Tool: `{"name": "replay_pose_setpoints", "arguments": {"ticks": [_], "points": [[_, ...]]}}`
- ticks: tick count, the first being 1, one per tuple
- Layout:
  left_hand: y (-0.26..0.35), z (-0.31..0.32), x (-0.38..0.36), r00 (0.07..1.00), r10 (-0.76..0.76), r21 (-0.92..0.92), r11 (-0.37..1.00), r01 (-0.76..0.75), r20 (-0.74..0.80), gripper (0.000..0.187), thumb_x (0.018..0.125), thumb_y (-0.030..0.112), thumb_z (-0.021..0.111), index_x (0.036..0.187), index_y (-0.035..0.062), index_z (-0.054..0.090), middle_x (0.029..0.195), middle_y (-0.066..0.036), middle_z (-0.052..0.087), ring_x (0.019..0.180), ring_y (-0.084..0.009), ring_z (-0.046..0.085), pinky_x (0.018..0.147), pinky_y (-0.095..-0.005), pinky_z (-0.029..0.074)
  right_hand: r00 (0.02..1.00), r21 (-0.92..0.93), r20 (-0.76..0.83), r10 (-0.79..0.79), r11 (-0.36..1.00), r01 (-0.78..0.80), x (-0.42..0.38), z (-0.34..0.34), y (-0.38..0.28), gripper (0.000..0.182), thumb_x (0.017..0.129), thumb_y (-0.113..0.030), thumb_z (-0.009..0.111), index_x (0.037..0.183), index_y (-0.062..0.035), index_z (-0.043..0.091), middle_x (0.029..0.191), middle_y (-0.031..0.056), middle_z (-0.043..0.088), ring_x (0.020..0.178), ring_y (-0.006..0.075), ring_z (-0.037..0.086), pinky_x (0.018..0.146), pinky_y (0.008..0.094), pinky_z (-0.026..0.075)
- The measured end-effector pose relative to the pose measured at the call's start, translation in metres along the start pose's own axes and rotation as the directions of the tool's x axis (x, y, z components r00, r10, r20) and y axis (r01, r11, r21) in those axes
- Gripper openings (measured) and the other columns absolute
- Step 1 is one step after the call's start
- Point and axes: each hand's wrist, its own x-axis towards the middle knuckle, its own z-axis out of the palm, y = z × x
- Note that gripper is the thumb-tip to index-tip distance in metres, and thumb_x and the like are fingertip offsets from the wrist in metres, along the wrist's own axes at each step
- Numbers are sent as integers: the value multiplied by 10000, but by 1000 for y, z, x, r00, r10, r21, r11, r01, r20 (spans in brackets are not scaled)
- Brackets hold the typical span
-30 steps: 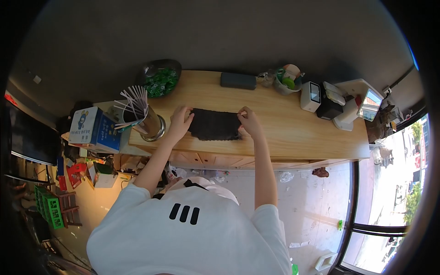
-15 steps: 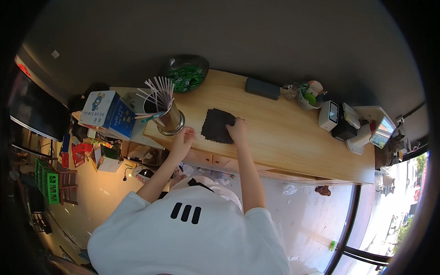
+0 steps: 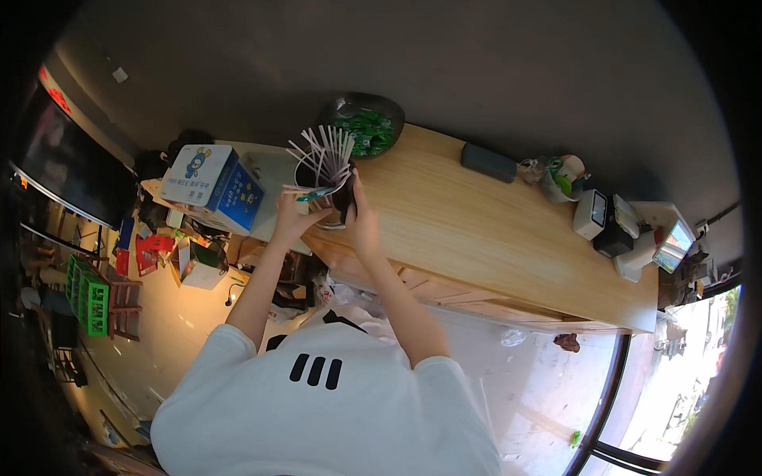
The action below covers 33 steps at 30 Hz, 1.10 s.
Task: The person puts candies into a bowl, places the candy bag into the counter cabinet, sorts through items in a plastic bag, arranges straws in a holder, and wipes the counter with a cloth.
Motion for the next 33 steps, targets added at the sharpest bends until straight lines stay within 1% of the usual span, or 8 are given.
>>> {"name": "replay_pose_setpoints", "arguments": {"ticks": [4,7,12,14,18,22,28,33], "points": [[19,-7,0,971,153,70,987,-142,-183,488,591,340,831,938,89,598,980,-40,549,1008,-273,487,901,-437,292,990,-74,-105,-93,994,86,-24,19,30,574,799,98,413,1358,-26,366,1179,291,519,998,416,576,807,354,466],[22,-2,-4,972,107,-42,992,-118,-209,613,579,359,834,1044,78,551,1021,-80,531,1079,-275,435,918,-455,263,962,11,-170,216,976,-217,-19,20,11,491,816,111,400,1298,23,437,1152,280,549,1007,376,584,804,330,458],[52,7,-4,985,27,-173,983,-57,-173,878,581,355,836,1265,7,410,1169,-144,490,1170,-303,370,990,-457,225,918,232,-210,337,929,-288,-18,19,-10,477,840,118,375,1307,29,422,1166,244,566,1017,286,593,831,287,439],[58,17,-7,956,34,-32,998,-45,-292,871,583,355,833,1265,12,412,1166,-147,490,1179,-303,358,983,-460,231,948,-61,-301,105,990,-129,-39,31,32,380,860,51,422,1234,60,483,1098,212,595,979,266,586,846,301,441],[65,18,-13,956,51,-102,991,-84,-290,853,613,377,807,1278,22,409,1144,-135,491,1183,-294,350,992,-457,176,908,173,-255,333,939,-296,-32,19,17,394,854,62,413,1242,61,481,1115,191,590,981,219,566,856,287,435],[55,10,-17,987,72,-139,986,-92,-146,817,656,389,786,1292,42,409,1175,-105,517,1171,-258,403,997,-444,209,879,365,-382,286,920,-141,-8,2,-55,471,863,92,398,1321,-7,437,1101,138,600,853,187,556,787,262,456],[31,-13,7,995,103,-115,988,-104,-16,787,646,393,786,1267,51,444,1127,-88,545,1111,-252,458,946,-407,293,899,-12,-351,260,959,-282,-40,21,28,423,849,91,395,1262,40,467,1125,178,600,1038,235,566,870,285,424],[25,-14,19,972,225,75,970,-230,61,818,615,407,802,1256,40,451,1133,-104,528,1069,-272,475,899,-438,340,857,284,-315,406,903,-323,-30,20,-12,441,881,61,399,1316,-4,432,1152,189,583,1045,213,549,882,258,402]]}}
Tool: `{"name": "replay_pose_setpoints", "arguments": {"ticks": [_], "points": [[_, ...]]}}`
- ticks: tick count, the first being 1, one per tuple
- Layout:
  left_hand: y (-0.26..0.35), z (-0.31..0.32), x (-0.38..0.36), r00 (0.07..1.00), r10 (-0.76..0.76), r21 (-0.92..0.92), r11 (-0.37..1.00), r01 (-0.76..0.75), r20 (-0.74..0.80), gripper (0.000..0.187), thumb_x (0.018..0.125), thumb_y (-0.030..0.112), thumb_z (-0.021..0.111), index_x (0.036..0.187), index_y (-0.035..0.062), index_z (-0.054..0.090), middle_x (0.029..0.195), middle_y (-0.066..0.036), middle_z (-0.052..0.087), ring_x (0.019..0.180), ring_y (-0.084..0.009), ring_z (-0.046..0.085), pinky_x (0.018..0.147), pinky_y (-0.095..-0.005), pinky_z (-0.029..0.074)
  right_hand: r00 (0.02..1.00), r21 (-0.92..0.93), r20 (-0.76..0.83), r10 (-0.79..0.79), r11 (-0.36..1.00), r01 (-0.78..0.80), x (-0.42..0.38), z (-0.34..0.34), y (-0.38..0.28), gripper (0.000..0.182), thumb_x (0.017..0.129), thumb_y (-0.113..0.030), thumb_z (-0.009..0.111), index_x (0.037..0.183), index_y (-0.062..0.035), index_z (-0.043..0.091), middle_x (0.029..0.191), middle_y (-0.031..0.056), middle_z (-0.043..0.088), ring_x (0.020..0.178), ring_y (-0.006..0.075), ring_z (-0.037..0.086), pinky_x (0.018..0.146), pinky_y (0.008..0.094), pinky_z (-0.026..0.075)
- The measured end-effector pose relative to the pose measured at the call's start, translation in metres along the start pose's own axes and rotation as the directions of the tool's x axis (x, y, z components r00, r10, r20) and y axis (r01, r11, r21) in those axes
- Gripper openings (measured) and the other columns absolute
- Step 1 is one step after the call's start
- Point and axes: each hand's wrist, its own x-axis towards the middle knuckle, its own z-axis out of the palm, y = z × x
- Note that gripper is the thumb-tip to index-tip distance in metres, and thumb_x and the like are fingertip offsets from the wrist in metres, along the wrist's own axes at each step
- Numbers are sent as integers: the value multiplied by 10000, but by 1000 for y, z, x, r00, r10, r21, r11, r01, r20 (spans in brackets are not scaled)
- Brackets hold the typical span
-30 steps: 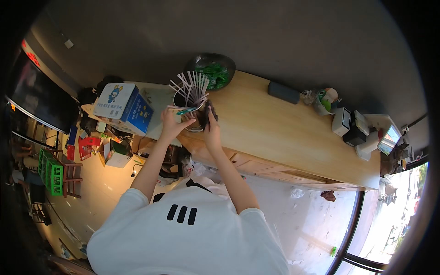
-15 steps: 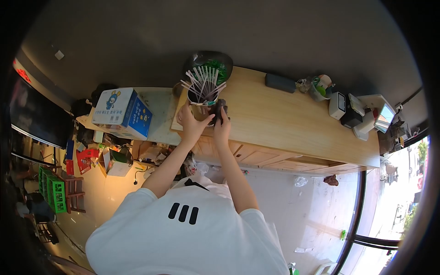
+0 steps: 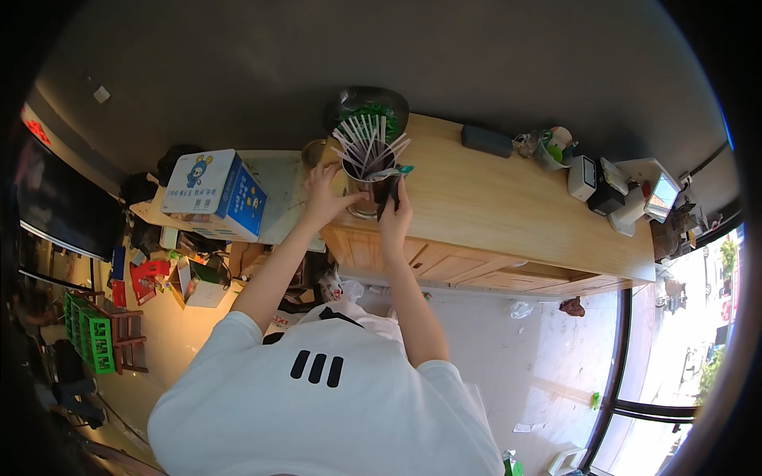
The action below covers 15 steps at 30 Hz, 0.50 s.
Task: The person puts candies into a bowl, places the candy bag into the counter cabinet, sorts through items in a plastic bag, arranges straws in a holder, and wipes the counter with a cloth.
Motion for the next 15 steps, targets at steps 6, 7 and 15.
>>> {"name": "replay_pose_setpoints", "arguments": {"ticks": [6,7,15], "points": [[31,25,-21,984,-171,-490,862,127,-46,810,733,406,726,1323,17,331,1307,-155,432,1273,-275,349,1047,-534,53,971,-84,-94,-220,974,212,-14,15,-4,419,920,-23,411,1333,40,377,1248,190,520,1120,221,504,942,282,372],[29,26,-24,984,-171,-491,862,127,-45,810,733,406,726,1323,17,331,1307,-155,432,1273,-275,349,1047,-534,53,971,-85,-94,-220,974,212,-10,10,23,419,920,-23,411,1333,40,377,1248,190,520,1120,221,504,942,282,372],[7,14,-12,980,68,-219,970,-108,-185,870,660,441,761,1298,4,361,1054,-124,511,1013,-299,441,891,-438,266,995,52,48,85,995,-87,-6,-1,-12,453,911,37,359,1363,26,338,1312,175,471,1196,253,461,1000,295,328]]}}
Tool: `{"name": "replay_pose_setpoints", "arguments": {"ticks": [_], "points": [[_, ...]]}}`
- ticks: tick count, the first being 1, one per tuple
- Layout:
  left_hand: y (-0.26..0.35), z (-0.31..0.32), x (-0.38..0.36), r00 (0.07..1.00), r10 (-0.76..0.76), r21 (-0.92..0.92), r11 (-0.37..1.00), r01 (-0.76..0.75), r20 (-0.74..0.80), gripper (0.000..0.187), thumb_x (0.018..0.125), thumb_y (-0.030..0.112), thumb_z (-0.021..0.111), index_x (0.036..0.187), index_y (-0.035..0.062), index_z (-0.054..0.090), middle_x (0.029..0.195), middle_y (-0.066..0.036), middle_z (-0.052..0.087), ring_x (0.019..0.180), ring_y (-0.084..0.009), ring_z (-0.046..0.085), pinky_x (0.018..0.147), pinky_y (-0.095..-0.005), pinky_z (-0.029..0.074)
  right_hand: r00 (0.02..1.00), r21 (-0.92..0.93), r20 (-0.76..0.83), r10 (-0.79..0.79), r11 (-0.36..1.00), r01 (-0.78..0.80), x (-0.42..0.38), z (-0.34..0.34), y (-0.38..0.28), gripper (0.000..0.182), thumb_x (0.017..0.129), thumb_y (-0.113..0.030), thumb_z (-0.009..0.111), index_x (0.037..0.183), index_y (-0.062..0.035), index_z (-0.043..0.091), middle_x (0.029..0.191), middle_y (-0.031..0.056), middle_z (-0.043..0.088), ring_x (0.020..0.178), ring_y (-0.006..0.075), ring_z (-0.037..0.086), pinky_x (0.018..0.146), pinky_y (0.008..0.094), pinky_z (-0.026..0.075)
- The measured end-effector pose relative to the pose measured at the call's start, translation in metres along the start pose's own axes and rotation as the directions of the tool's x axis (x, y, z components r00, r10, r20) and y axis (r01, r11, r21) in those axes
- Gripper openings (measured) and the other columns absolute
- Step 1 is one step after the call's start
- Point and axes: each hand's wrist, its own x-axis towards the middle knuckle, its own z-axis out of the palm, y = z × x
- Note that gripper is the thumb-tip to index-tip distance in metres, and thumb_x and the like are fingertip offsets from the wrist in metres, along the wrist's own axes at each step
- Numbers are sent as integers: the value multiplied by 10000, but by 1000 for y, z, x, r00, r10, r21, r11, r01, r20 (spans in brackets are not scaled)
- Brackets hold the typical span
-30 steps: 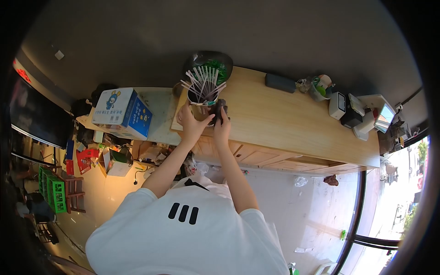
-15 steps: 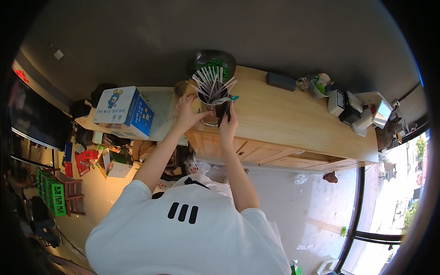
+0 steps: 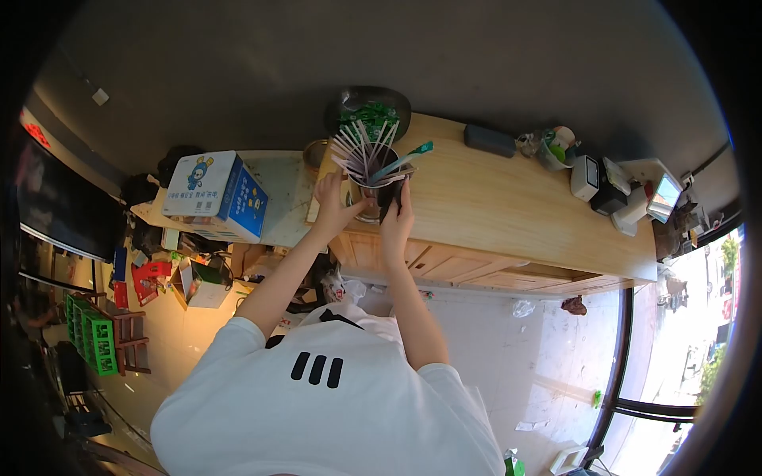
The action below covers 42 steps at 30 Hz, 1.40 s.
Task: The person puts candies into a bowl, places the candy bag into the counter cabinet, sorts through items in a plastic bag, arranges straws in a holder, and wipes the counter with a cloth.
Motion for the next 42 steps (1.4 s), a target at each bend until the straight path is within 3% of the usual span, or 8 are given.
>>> {"name": "replay_pose_setpoints", "arguments": {"ticks": [6,11,18,25,28,30,36,42], "points": [[21,9,-4,973,-230,67,971,227,28,825,632,438,781,1229,0,416,1075,-146,464,1073,-319,416,914,-445,276,899,-387,-74,-431,844,373,-19,22,35,521,900,66,332,1408,-3,240,1423,194,333,1307,257,343,1039,309,278],[4,0,-9,989,-119,-68,990,125,82,710,750,353,697,1292,25,378,1318,-209,386,1278,-360,293,1035,-490,141,999,-36,-21,32,999,-33,-6,-2,43,499,885,90,337,1376,7,320,1431,175,331,1334,290,305,1049,311,276],[-4,8,-23,965,-146,-225,955,195,215,557,874,279,563,1318,29,338,1360,-214,366,1332,-322,245,1069,-488,59,914,-314,-134,-383,891,328,-23,22,8,496,897,75,349,1385,1,296,1451,179,289,1347,278,281,1068,323,255],[-3,0,-21,981,-99,-105,988,118,168,459,927,243,487,1311,22,367,1278,-163,455,1267,-300,344,1063,-475,99,996,-14,-83,-22,1000,21,-5,0,31,444,908,60,371,1351,18,365,1384,156,412,1272,241,394,1039,290,287],[13,-4,-17,987,-88,-80,992,99,134,438,920,221,495,1293,18,391,1240,-154,481,1233,-293,376,1047,-468,135,989,32,-116,-94,995,98,-14,10,-6,453,913,47,370,1364,9,348,1414,156,370,1301,249,359,1042,306,286],[18,-7,-14,988,-98,-115,987,112,118,439,911,211,501,1279,0,393,1225,-158,483,1227,-305,375,1037,-472,141,922,-242,-104,-374,908,341,-27,20,-27,469,917,37,365,1381,-1,317,1451,163,300,1338,280,298,1051,328,282],[12,-2,-7,990,36,-26,999,-33,134,477,879,233,563,1274,15,411,1213,-157,480,1178,-304,394,992,-450,194,911,-380,-180,-372,880,284,-27,15,38,501,904,63,338,1396,-5,273,1483,165,210,1361,316,228,1077,349,257],[-6,6,17,986,-91,-401,905,140,140,588,808,343,660,1260,46,430,1238,-161,466,1188,-296,393,1030,-474,130,952,-233,-94,-293,936,265,-17,0,46,510,890,76,344,1391,-1,280,1480,169,218,1360,306,239,1084,351,242]]}}
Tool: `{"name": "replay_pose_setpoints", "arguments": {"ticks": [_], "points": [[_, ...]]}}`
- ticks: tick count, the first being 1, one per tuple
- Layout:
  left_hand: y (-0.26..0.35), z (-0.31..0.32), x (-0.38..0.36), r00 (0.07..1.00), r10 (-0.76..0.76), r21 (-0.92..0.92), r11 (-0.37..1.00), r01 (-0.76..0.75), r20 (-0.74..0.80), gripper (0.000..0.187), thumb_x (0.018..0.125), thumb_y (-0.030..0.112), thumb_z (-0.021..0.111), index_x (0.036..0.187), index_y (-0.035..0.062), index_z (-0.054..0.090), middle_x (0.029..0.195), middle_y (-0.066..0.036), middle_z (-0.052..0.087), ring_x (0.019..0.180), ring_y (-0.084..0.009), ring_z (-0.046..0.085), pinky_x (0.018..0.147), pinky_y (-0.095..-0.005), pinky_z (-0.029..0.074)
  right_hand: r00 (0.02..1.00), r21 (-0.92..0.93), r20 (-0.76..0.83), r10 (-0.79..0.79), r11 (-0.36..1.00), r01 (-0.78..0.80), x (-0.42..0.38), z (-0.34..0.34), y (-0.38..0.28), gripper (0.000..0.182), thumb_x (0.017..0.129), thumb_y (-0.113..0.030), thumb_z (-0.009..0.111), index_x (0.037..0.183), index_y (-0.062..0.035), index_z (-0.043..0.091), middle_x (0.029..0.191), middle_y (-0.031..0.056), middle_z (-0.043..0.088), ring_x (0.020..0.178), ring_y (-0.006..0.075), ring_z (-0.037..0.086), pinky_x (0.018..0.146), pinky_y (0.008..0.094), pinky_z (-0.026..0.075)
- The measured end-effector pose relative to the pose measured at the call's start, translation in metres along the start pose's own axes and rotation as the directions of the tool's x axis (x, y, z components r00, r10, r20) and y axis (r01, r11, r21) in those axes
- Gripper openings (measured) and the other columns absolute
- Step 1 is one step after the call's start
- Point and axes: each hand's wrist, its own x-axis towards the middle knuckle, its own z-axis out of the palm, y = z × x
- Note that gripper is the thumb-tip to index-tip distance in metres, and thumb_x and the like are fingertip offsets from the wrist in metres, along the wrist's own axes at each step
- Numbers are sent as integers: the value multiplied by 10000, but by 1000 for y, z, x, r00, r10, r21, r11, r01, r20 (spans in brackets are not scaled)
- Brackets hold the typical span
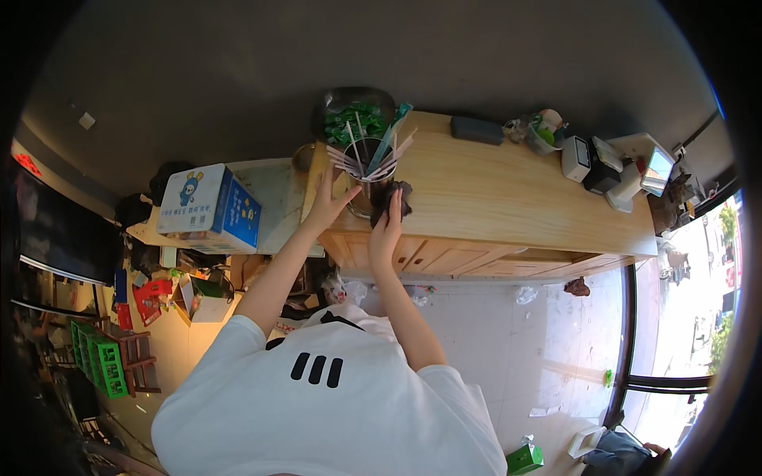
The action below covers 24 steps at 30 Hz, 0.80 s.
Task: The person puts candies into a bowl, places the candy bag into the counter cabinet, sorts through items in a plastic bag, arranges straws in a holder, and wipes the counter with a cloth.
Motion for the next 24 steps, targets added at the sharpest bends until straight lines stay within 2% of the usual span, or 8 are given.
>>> {"name": "replay_pose_setpoints", "arguments": {"ticks": [2,6,8,10,12,14,18,24], "points": [[-18,1,6,983,110,202,969,-139,148,617,788,344,683,1257,44,417,1226,-161,466,1188,-297,398,1044,-486,97,999,3,-38,-31,1000,31,5,0,-42,503,890,79,340,1384,2,291,1479,170,221,1358,307,244,1081,353,249],[-13,13,1,987,138,277,948,-155,80,656,769,360,699,1250,28,402,1167,-165,472,1141,-307,415,1013,-490,152,988,-125,-92,-126,986,114,5,7,-59,481,889,84,331,1365,15,323,1478,171,224,1355,305,252,1071,358,270],[-3,14,1,998,63,158,985,-67,32,690,741,391,719,1227,17,404,1107,-160,471,1084,-322,421,962,-476,217,988,-132,-101,-120,985,106,-3,8,-22,481,887,88,330,1361,11,337,1464,183,251,1349,306,266,1068,359,277],[-9,20,0,997,81,205,976,-77,-16,705,731,397,725,1225,15,398,1099,-156,469,1063,-328,420,940,-467,236,1000,-131,-4,22,991,-22,-10,6,24,493,883,94,328,1366,0,335,1445,196,287,1337,313,288,1065,356,281],[-9,23,1,992,107,254,963,-88,-63,720,722,403,732,1223,13,393,1092,-153,466,1042,-333,420,918,-457,255,1000,-94,1,1,996,-1,-2,2,27,500,879,96,337,1369,2,329,1425,204,321,1329,311,307,1065,345,276],[1,23,-4,982,158,325,939,-115,-107,597,735,311,745,1127,-11,429,1056,-167,457,1018,-352,423,871,-458,307,978,227,70,196,952,-207,9,-6,-11,503,878,97,343,1373,14,317,1430,194,322,1334,300,302,1064,334,268],[4,32,-10,992,54,300,954,-18,-113,750,736,389,723,1262,3,354,1125,-157,449,1079,-334,393,927,-460,252,994,-9,-5,-113,994,113,13,0,-66,505,893,82,338,1389,2,293,1455,181,279,1342,299,285,1065,333,263],[11,33,-18,976,106,291,956,-47,-189,713,781,376,686,1288,0,353,1147,-157,448,1096,-324,387,950,-454,240,999,-151,34,-23,988,28,-4,3,32,492,883,76,365,1370,15,328,1426,201,324,1323,278,325,1061,310,264]]}}
